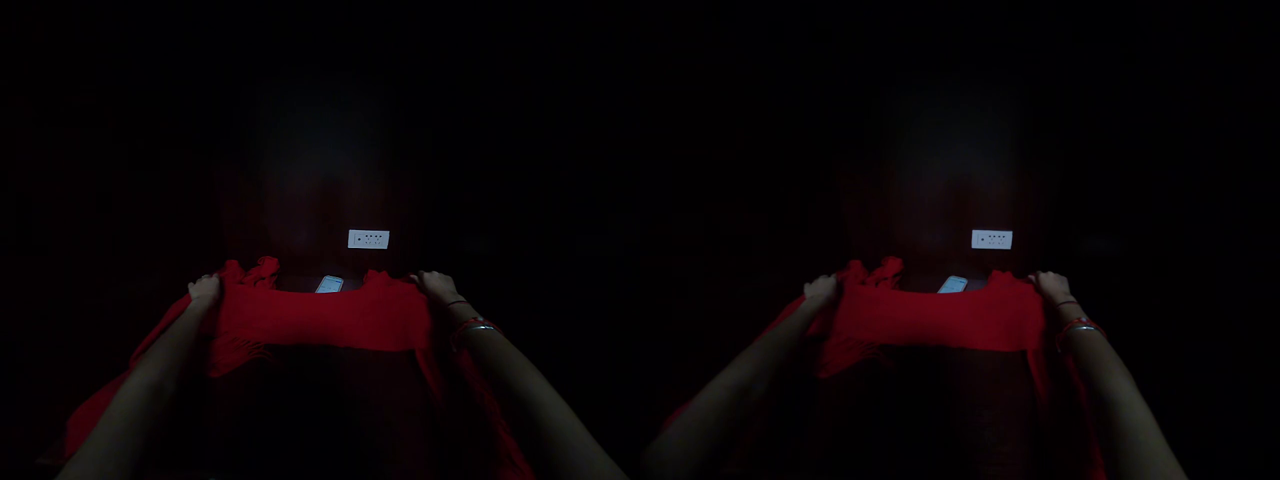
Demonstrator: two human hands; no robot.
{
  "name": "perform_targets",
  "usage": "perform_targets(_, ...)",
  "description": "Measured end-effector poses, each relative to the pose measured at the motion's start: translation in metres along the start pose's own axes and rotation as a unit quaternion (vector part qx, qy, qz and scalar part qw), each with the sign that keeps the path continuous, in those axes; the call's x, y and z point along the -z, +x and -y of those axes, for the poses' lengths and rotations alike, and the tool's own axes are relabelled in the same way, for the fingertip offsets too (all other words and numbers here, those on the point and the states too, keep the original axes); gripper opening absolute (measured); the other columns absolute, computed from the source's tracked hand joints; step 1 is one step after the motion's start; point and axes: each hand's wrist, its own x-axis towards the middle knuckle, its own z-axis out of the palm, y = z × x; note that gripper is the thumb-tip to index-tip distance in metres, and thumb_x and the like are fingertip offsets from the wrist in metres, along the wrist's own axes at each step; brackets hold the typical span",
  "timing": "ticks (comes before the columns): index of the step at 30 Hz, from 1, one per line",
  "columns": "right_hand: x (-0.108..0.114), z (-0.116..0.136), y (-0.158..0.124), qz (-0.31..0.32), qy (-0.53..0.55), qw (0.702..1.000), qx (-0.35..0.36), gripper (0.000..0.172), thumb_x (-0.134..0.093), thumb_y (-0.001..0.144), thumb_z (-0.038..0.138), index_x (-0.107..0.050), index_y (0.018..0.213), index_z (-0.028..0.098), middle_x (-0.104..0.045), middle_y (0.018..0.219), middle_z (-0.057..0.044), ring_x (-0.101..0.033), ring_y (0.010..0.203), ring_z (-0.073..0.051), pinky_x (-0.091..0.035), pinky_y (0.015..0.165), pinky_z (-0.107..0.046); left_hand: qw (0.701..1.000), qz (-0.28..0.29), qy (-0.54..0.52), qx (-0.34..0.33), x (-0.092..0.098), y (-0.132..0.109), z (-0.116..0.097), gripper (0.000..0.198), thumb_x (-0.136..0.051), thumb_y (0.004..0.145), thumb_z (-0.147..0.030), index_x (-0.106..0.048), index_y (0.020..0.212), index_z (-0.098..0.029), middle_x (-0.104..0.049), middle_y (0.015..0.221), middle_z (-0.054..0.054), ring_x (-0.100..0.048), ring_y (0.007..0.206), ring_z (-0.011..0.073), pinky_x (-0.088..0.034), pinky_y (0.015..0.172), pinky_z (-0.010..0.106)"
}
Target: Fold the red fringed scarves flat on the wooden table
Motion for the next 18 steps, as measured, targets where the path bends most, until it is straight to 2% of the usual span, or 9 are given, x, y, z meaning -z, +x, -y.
perform_targets(2, -0.003, -0.002, 0.004, -0.002, 0.019, 1.000, -0.012, 0.056, -0.016, 0.079, 0.051, -0.055, 0.095, 0.016, -0.058, 0.091, -0.017, -0.055, 0.082, -0.026, -0.039, 0.061, -0.032, 0.999, -0.032, 0.016, 0.001, -0.011, -0.003, -0.013, 0.035, -0.032, 0.077, -0.016, -0.046, 0.108, -0.008, -0.046, 0.109, 0.020, -0.042, 0.101, 0.0318, -0.029, 0.079, 0.045)
perform_targets(4, -0.002, -0.005, 0.009, 0.008, 0.050, 0.999, 0.000, 0.055, -0.018, 0.079, 0.052, -0.056, 0.095, 0.016, -0.058, 0.092, -0.016, -0.054, 0.083, -0.025, -0.039, 0.062, -0.031, 0.996, -0.082, 0.025, -0.039, -0.019, -0.010, -0.034, 0.037, -0.030, 0.078, -0.017, -0.044, 0.112, -0.009, -0.040, 0.116, 0.020, -0.035, 0.108, 0.0325, -0.024, 0.084, 0.047)
perform_targets(6, 0.003, -0.009, 0.013, 0.043, 0.092, 0.994, 0.047, 0.051, -0.022, 0.079, 0.050, -0.057, 0.094, 0.016, -0.058, 0.093, -0.014, -0.054, 0.084, -0.023, -0.040, 0.064, -0.029, 0.982, -0.125, 0.017, -0.140, -0.026, -0.025, -0.064, 0.038, -0.029, 0.080, -0.019, -0.042, 0.114, -0.011, -0.033, 0.124, 0.017, -0.024, 0.115, 0.0297, -0.017, 0.090, 0.045)
perform_targets(8, 0.009, -0.013, 0.016, 0.098, 0.127, 0.982, 0.101, 0.048, -0.030, 0.076, 0.051, -0.058, 0.093, 0.016, -0.059, 0.091, -0.012, -0.054, 0.082, -0.021, -0.040, 0.065, -0.027, 0.954, -0.126, -0.008, -0.273, -0.034, -0.048, -0.097, 0.039, -0.030, 0.081, -0.029, -0.042, 0.116, -0.015, -0.024, 0.130, 0.012, -0.014, 0.120, 0.0248, -0.013, 0.095, 0.039)
perform_targets(10, 0.017, -0.018, 0.015, 0.164, 0.140, 0.969, 0.123, 0.047, -0.042, 0.069, 0.053, -0.059, 0.090, 0.015, -0.060, 0.088, -0.010, -0.054, 0.079, -0.021, -0.041, 0.063, -0.027, 0.921, -0.081, -0.038, -0.378, -0.045, -0.071, -0.128, 0.044, -0.028, 0.081, -0.042, -0.039, 0.119, -0.021, -0.018, 0.134, 0.007, -0.009, 0.122, 0.0224, -0.013, 0.096, 0.038)
perform_targets(11, 0.021, -0.021, 0.014, 0.200, 0.137, 0.962, 0.123, 0.046, -0.048, 0.064, 0.053, -0.060, 0.088, 0.014, -0.060, 0.086, -0.010, -0.055, 0.077, -0.021, -0.041, 0.061, -0.027, 0.912, -0.048, -0.055, -0.404, -0.052, -0.080, -0.141, 0.048, -0.027, 0.080, -0.047, -0.034, 0.121, -0.024, -0.013, 0.135, 0.005, -0.006, 0.122, 0.0228, -0.014, 0.095, 0.039)
perform_targets(13, 0.032, -0.027, 0.009, 0.262, 0.127, 0.950, 0.112, 0.044, -0.056, 0.058, 0.048, -0.061, 0.082, 0.013, -0.061, 0.081, -0.009, -0.055, 0.071, -0.021, -0.041, 0.058, -0.028, 0.911, 0.044, -0.072, -0.404, -0.066, -0.091, -0.156, 0.056, -0.023, 0.077, -0.055, -0.025, 0.126, -0.028, -0.008, 0.136, 0.004, -0.006, 0.122, 0.0261, -0.015, 0.093, 0.045)
perform_targets(15, 0.047, -0.034, 0.003, 0.297, 0.138, 0.939, 0.108, 0.041, -0.059, 0.055, 0.045, -0.062, 0.079, 0.012, -0.061, 0.078, -0.008, -0.055, 0.068, -0.019, -0.041, 0.057, -0.027, 0.918, 0.122, -0.070, -0.370, -0.077, -0.091, -0.159, 0.060, -0.020, 0.076, -0.059, -0.018, 0.128, -0.029, -0.009, 0.136, 0.004, -0.008, 0.121, 0.0291, -0.015, 0.091, 0.050)
perform_targets(18, 0.076, -0.040, -0.009, 0.318, 0.163, 0.926, 0.121, 0.040, -0.061, 0.053, 0.046, -0.061, 0.076, 0.014, -0.060, 0.075, -0.004, -0.054, 0.066, -0.017, -0.040, 0.058, -0.025, 0.925, 0.176, -0.053, -0.332, -0.084, -0.077, -0.141, 0.063, -0.020, 0.074, -0.061, -0.014, 0.128, -0.030, -0.009, 0.135, 0.003, -0.007, 0.121, 0.0302, -0.013, 0.091, 0.050)
